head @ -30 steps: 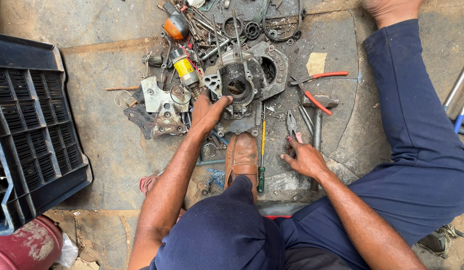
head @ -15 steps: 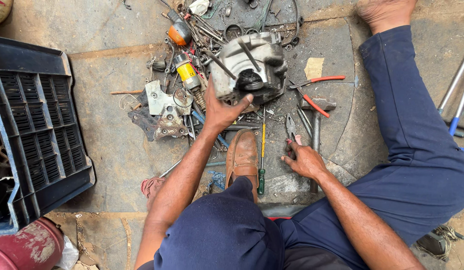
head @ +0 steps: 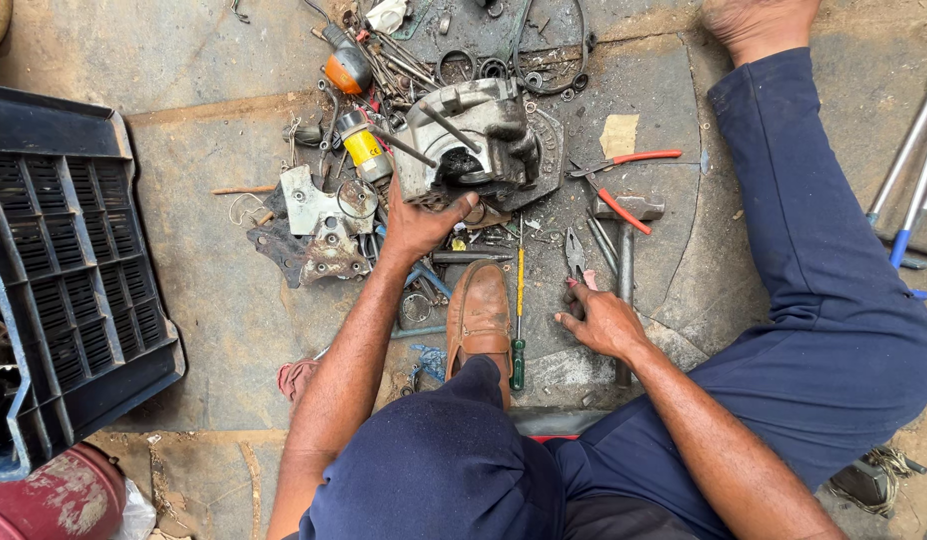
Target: The person disassembles components of a small engine case by hand using pliers and a screwdriver to remove internal parts and clips.
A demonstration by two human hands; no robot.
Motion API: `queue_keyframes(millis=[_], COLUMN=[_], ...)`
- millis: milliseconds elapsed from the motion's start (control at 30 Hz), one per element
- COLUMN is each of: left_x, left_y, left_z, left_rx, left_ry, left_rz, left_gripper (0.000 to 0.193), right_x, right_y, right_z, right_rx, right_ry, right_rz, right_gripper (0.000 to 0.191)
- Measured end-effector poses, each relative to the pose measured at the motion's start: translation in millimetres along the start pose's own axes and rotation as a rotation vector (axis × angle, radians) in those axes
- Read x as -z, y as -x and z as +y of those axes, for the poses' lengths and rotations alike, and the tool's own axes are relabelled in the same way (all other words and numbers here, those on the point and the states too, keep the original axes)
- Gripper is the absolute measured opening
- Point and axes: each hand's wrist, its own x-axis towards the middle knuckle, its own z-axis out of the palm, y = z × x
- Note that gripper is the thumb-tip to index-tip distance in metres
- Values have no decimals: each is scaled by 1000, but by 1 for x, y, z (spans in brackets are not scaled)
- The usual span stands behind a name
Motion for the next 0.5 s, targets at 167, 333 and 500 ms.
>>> queue_keyframes(millis=[167, 333, 500], left_x=[20, 34, 41], left_y=[-9, -14, 5], left_z=[-12, -16, 1], left_rx=[172, 213, -30], left_ry=[62, -64, 171], left_rz=[-189, -311, -116], left_gripper=[83, 91, 145], right_x=[-1, -2, -1], right_y=[-1, -1, -1], right_z=[2, 2, 3], right_rx=[-17, -4, 11], right_ry=[36, 11, 7], right_rz=[-24, -7, 8], right_gripper=[52, 59, 56])
